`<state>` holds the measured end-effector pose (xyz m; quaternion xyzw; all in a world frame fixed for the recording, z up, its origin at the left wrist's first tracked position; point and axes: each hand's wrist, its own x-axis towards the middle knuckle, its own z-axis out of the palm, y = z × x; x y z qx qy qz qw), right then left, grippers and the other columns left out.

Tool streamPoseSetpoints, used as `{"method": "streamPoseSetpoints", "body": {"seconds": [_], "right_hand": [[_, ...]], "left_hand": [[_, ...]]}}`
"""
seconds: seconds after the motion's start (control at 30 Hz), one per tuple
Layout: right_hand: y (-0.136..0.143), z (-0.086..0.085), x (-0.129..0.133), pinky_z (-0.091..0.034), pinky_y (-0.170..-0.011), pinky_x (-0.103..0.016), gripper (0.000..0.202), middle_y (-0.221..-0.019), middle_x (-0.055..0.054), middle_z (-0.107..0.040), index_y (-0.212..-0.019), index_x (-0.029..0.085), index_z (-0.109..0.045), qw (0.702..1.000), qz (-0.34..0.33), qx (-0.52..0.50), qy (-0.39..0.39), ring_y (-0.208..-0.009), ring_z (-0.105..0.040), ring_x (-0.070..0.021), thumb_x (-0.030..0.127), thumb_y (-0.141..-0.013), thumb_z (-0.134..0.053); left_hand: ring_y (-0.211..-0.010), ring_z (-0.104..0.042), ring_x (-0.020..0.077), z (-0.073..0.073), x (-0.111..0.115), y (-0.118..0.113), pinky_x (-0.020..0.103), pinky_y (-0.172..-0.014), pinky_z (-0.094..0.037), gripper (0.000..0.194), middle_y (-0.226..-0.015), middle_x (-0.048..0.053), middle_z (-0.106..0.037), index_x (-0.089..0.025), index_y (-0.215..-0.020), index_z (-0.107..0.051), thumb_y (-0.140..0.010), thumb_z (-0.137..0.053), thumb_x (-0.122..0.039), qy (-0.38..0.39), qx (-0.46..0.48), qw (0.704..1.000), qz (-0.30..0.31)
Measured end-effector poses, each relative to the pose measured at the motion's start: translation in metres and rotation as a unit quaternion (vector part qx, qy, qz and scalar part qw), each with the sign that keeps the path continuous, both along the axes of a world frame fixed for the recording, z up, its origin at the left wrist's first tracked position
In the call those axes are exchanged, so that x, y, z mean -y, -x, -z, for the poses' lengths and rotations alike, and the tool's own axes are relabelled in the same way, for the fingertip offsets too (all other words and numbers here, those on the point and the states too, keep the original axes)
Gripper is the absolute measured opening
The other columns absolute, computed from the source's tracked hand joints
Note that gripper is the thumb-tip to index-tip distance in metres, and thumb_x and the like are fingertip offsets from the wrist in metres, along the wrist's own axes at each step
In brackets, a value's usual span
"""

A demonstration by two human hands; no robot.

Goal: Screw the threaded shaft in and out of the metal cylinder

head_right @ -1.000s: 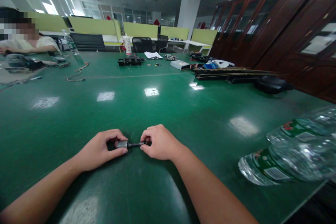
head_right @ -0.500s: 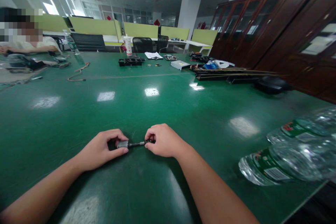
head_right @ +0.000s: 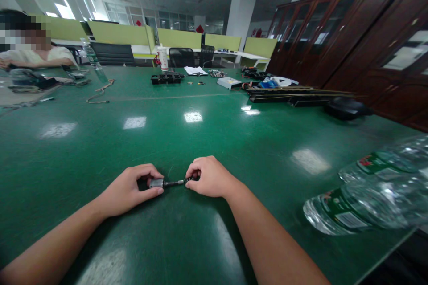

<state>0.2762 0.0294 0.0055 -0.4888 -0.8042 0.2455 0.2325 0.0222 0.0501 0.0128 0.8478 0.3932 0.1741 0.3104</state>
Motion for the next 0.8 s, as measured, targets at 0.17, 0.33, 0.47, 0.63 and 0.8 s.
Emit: {"method": "streamPoseSetpoints", "body": {"seconds": [0.17,0.33,0.47,0.63,0.8], "right_hand": [[-0.001,0.000,0.001,-0.041,-0.060,-0.023,0.008,-0.072,0.000,-0.064,-0.078,0.018,-0.073,1.000,-0.003,0.000,0.003,-0.064,-0.056,-0.0112,0.019,-0.070,-0.073],[0.003,0.002,0.001,-0.041,-0.061,-0.023,0.008,-0.071,0.000,-0.064,-0.078,0.018,-0.073,1.000,-0.009,0.000,-0.001,-0.064,-0.056,-0.0110,0.019,-0.071,-0.073],[0.023,0.006,0.004,-0.041,-0.070,-0.025,0.009,-0.072,0.001,-0.065,-0.081,0.019,-0.073,0.999,-0.015,-0.024,-0.035,-0.070,-0.057,-0.0119,0.020,-0.072,-0.075],[0.042,0.010,0.010,-0.040,-0.076,-0.026,0.022,-0.077,0.002,-0.067,-0.091,0.020,-0.070,0.998,-0.001,-0.052,-0.038,-0.072,-0.058,-0.0118,0.013,-0.071,-0.075],[0.039,0.008,0.010,-0.040,-0.071,-0.025,0.015,-0.079,0.001,-0.068,-0.088,0.021,-0.070,0.999,0.010,-0.040,-0.031,-0.074,-0.058,-0.0130,0.017,-0.074,-0.073]], "left_hand": [[-0.071,-0.059,0.0160,0.000,-0.001,0.000,0.026,-0.065,-0.045,0.022,-0.080,0.001,-0.065,-0.019,-0.091,-0.068,-0.082,-0.067,-0.039,0.002,0.005,1.000,0.004],[-0.072,-0.059,0.0159,-0.001,0.000,-0.001,0.025,-0.066,-0.045,0.021,-0.080,0.001,-0.065,-0.019,-0.090,-0.068,-0.082,-0.066,-0.038,0.003,0.004,1.000,0.006],[-0.071,-0.058,0.0158,-0.001,0.000,-0.001,0.025,-0.065,-0.044,0.019,-0.079,0.001,-0.064,-0.018,-0.089,-0.068,-0.081,-0.067,-0.035,0.002,0.001,1.000,0.006],[-0.075,-0.059,0.0163,-0.001,0.000,0.001,0.026,-0.068,-0.045,0.021,-0.085,0.001,-0.065,-0.019,-0.093,-0.067,-0.076,-0.071,-0.031,0.002,0.015,1.000,0.019],[-0.075,-0.059,0.0163,-0.001,0.000,0.000,0.026,-0.069,-0.046,0.024,-0.085,0.002,-0.066,-0.019,-0.098,-0.066,-0.081,-0.068,-0.035,0.012,0.023,1.000,0.013]]}}
